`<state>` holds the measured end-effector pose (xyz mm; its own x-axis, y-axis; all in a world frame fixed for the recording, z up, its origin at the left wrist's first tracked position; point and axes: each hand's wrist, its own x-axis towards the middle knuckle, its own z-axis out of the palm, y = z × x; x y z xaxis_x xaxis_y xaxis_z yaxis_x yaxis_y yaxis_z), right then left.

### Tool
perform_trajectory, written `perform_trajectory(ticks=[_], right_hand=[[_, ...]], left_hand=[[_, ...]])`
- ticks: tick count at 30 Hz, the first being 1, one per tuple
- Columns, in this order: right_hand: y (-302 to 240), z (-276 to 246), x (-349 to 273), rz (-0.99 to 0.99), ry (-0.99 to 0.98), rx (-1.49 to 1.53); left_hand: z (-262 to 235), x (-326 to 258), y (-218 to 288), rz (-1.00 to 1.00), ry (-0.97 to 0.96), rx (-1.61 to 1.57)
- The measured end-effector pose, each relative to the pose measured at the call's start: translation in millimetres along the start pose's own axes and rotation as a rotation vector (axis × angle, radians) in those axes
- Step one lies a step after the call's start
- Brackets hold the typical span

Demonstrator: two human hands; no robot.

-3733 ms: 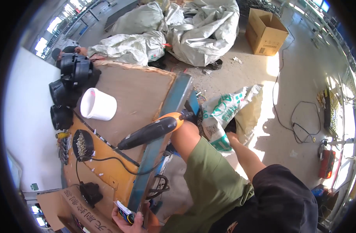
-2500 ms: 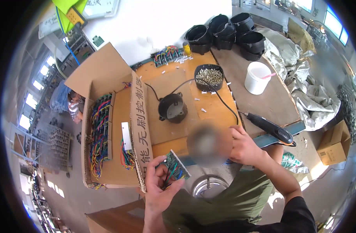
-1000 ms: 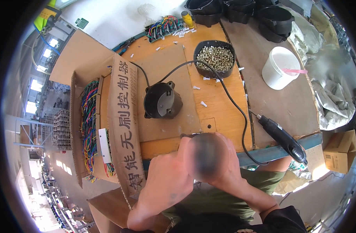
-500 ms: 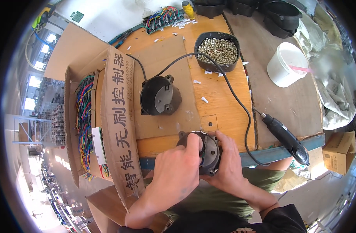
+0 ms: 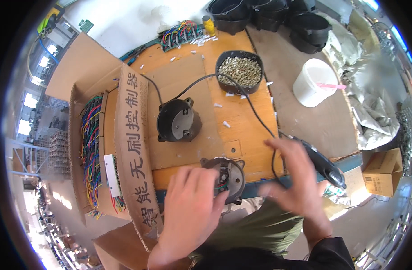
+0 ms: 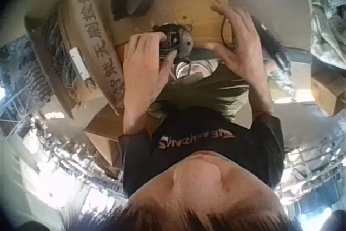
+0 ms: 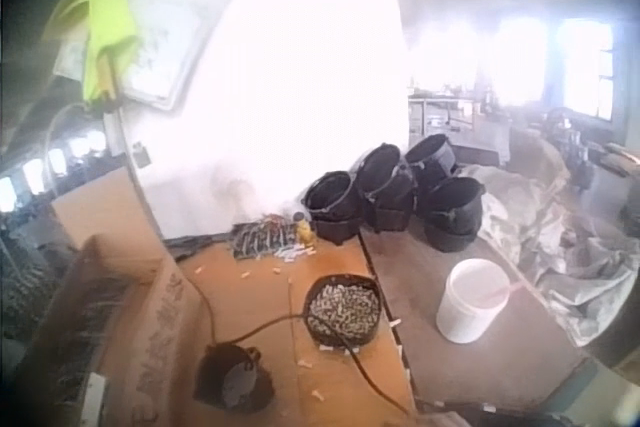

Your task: The person assembles electronic components by applying a substance from a cup using a small stick, placing a circuit board into a housing, and securing it with screws using a powered screwdriver.

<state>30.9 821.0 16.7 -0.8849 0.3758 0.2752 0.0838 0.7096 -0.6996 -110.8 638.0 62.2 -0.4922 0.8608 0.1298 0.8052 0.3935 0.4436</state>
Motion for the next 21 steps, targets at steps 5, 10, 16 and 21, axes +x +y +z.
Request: perform_trajectory(ticks=[5, 10, 16, 21], right_hand=[[52, -29, 121, -0.032, 0.239, -0.171], [76, 5, 218, 0.085, -0.164, -0.626], [79, 21, 235, 0.066, -0.347, -0.598], [88, 22, 235, 0.013, -0.263, -0.543]], left_hand=[[-4, -29, 3, 0.112, 0.346, -0.260], [15, -69, 10, 0.198, 0.367, -0.431], [39, -98, 6, 0.176, 0.239, -0.642], [40, -97, 6, 0.171, 0.108, -0.758]])
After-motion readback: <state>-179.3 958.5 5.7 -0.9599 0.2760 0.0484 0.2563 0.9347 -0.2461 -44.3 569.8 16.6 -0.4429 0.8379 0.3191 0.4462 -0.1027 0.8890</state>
